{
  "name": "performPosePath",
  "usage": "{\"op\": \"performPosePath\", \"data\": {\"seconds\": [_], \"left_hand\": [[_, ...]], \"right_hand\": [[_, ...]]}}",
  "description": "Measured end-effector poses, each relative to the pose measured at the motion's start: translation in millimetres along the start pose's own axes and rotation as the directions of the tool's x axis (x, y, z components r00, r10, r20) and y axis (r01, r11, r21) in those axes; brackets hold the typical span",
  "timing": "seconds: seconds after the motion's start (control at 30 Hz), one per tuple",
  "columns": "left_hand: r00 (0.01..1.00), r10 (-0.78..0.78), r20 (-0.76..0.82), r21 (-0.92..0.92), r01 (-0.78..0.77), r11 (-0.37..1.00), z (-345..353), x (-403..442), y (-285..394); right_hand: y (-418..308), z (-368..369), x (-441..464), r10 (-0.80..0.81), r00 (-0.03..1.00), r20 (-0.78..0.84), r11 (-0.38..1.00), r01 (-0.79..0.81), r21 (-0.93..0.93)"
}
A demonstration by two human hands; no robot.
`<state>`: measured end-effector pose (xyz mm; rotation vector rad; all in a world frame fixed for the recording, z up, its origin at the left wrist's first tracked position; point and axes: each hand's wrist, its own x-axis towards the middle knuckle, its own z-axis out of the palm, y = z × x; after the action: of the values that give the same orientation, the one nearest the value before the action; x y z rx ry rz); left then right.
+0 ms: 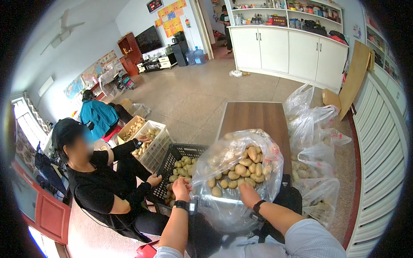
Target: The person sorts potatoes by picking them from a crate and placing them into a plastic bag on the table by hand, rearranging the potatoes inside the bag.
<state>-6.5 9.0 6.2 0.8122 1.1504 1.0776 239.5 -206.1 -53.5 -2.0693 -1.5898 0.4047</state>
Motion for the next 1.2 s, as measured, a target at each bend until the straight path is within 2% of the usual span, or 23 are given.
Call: {"op": "performPosePath", "data": {"seconds": [0.03, 0.1, 0.17, 0.2, 0.23, 0.3, 0.37, 0.43, 0.5, 0.57, 0.6, 0.67, 0.7, 0.77, 0.8, 0.83, 0.87, 0.93, 0.97, 1.07, 1.1, 1.17, 1.2], "left_hand": [[1.000, -0.002, 0.000, 0.000, 0.002, 1.000, 7.5, -8.2, 3.2], [0.988, -0.038, 0.151, 0.100, 0.023, 0.995, 20.4, -22.8, 7.3], [0.980, -0.094, 0.174, 0.118, 0.074, 0.990, 29.7, -30.8, 6.3], [0.960, -0.138, 0.243, 0.177, 0.096, 0.979, 32.1, -33.7, 3.9], [0.932, -0.188, 0.311, 0.239, 0.115, 0.964, 35.1, -36.2, 0.5], [0.898, -0.266, 0.350, 0.277, 0.172, 0.945, 39.1, -43.7, -2.1], [0.843, -0.333, 0.423, 0.388, 0.163, 0.907, 45.4, -54.5, 5.5], [0.812, -0.388, 0.435, 0.425, 0.194, 0.884, 46.7, -50.0, -0.3], [0.710, -0.413, 0.571, 0.361, 0.235, 0.903, 44.1, -44.5, -7.8], [0.730, -0.373, 0.573, 0.380, 0.166, 0.910, 41.0, -35.0, -22.5], [0.688, -0.324, 0.649, 0.385, 0.070, 0.920, 37.1, -20.8, -33.1], [0.653, -0.461, 0.600, 0.346, 0.307, 0.886, 50.3, -50.4, 1.9], [0.649, -0.477, 0.592, 0.351, 0.325, 0.878, 55.5, -51.2, 4.9], [0.634, -0.401, 0.661, 0.265, 0.302, 0.916, 50.9, -51.4, 0.8], [0.687, -0.284, 0.669, 0.266, 0.135, 0.954, 40.1, -21.2, -30.9], [0.710, -0.226, 0.667, 0.252, 0.070, 0.965, 30.3, -5.9, -48.0], [0.731, -0.167, 0.662, 0.240, 0.004, 0.971, 20.9, 8.6, -63.9], [0.785, -0.348, 0.512, 0.097, 0.350, 0.932, 40.3, -32.8, -10.7], [0.786, -0.348, 0.511, 0.095, 0.350, 0.932, 38.4, -29.5, -10.6], [0.859, -0.312, 0.406, -0.006, 0.344, 0.939, 33.6, -22.7, -1.9], [0.860, -0.314, 0.403, -0.005, 0.345, 0.939, 31.3, -20.6, -2.8], [0.912, -0.252, 0.323, -0.070, 0.288, 0.955, 24.3, -7.4, -8.8], [0.917, -0.245, 0.316, -0.095, 0.287, 0.953, 21.8, -3.4, -10.5]], "right_hand": [[-1.8, -2.0, 2.0, -0.014, 0.998, -0.066, 0.998, 0.018, 0.053], [-9.9, -6.4, 8.8, -0.019, 0.991, -0.131, 0.994, 0.033, 0.105], [-16.3, -3.4, 18.5, 0.118, 0.981, -0.155, 0.923, -0.051, 0.380], [-19.1, 0.2, 23.1, 0.177, 0.976, -0.129, 0.900, -0.107, 0.422], [-29.3, -9.1, 28.1, 0.247, 0.969, -0.007, 0.855, -0.215, 0.471], [-47.2, -14.8, 35.8, 0.328, 0.911, 0.250, 0.564, -0.401, 0.722], [-76.5, -26.2, 33.0, 0.304, 0.926, 0.226, 0.461, -0.350, 0.815], [-96.1, -37.0, 37.9, 0.275, 0.929, 0.246, 0.439, -0.349, 0.828], [-106.5, -39.7, 40.8, 0.076, 0.973, 0.218, 0.533, -0.224, 0.816], [-100.4, -16.4, 50.6, 0.032, 0.981, 0.194, 0.480, -0.185, 0.858], [-98.1, -6.6, 52.1, -0.020, 0.986, 0.164, 0.426, -0.140, 0.894], [-97.4, -6.1, 51.9, -0.018, 0.990, 0.138, 0.471, -0.113, 0.875], [-96.6, -6.6, 51.6, -0.023, 0.994, 0.109, 0.518, -0.081, 0.852], [-102.2, -15.7, 48.0, -0.008, 0.999, 0.035, 0.496, -0.027, 0.868], [-93.2, -10.0, 51.1, -0.055, 0.996, -0.067, 0.621, 0.087, 0.779], [-82.2, -2.5, 50.0, -0.118, 0.981, -0.156, 0.726, 0.192, 0.660], [-77.2, -3.7, 44.7, -0.070, 0.995, -0.078, 0.754, 0.104, 0.648], [-69.0, -8.5, 33.5, -0.005, 1.000, -0.012, 0.840, 0.011, 0.543], [-60.3, -7.6, 30.7, -0.006, 1.000, -0.010, 0.840, 0.011, 0.542], [-29.7, 2.3, 23.4, 0.105, 0.992, -0.066, 0.964, -0.085, 0.252], [-24.3, -2.2, 20.3, 0.105, 0.993, -0.063, 0.964, -0.085, 0.254], [-16.2, -17.2, 17.9, 0.112, 0.983, -0.146, 0.991, -0.099, 0.095], [-13.8, -21.4, 16.1, 0.173, 0.974, -0.149, 0.982, -0.159, 0.101]]}}
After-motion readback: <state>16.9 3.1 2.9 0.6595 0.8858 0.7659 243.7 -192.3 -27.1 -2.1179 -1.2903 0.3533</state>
